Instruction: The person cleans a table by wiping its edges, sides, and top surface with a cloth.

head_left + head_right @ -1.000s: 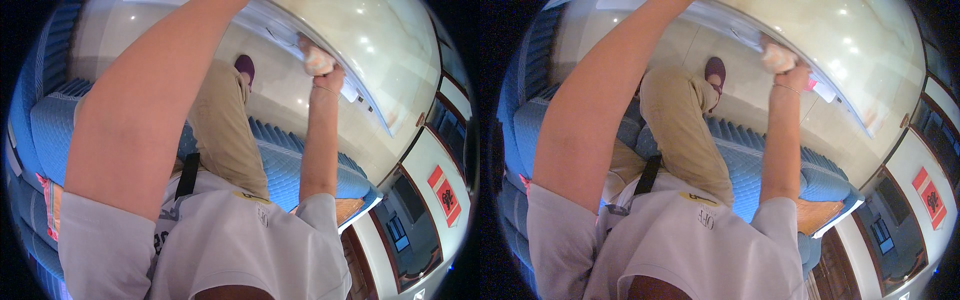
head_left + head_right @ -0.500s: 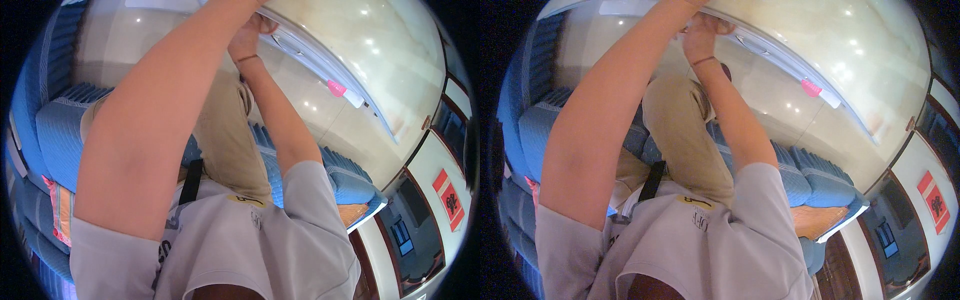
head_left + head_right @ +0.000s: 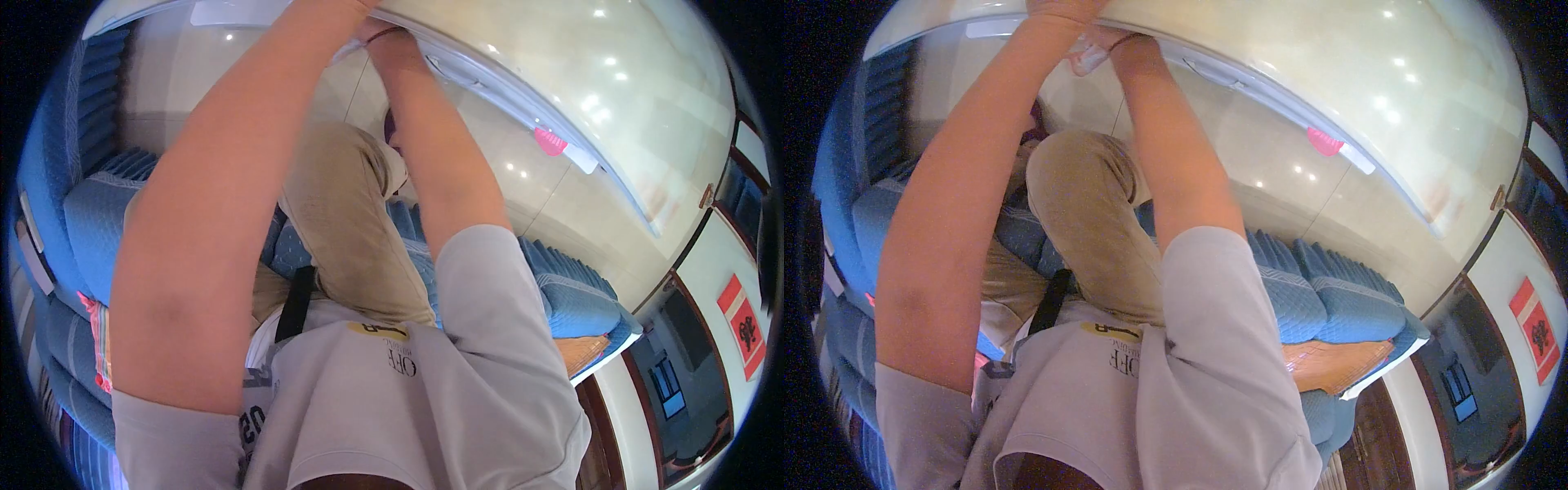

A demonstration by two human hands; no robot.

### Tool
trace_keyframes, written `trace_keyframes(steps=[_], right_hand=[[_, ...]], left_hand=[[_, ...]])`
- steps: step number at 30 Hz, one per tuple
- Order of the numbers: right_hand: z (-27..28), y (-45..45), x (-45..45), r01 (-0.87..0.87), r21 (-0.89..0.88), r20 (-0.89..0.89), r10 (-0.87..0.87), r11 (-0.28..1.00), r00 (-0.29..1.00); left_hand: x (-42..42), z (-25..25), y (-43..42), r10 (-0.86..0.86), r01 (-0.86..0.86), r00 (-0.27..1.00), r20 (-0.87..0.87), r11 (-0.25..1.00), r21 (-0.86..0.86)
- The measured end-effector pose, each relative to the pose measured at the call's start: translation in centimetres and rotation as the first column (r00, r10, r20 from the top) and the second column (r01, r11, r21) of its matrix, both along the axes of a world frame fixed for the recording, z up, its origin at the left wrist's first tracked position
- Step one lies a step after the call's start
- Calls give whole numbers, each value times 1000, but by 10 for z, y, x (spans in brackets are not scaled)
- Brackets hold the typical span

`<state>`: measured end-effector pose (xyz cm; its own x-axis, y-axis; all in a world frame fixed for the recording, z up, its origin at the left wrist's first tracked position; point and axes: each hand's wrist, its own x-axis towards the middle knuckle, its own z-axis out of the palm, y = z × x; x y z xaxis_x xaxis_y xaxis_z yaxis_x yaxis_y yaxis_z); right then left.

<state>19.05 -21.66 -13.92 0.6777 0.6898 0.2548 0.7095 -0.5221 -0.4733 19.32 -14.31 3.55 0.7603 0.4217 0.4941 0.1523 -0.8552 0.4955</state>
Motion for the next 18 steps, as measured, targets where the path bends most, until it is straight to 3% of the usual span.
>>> trace_keyframes(steps=[18], right_hand=[[4, -204, 82, 283, -217, 144, -256, 934, 956]], left_hand=[[1, -6, 7, 27, -25, 999, -32, 997, 69]])
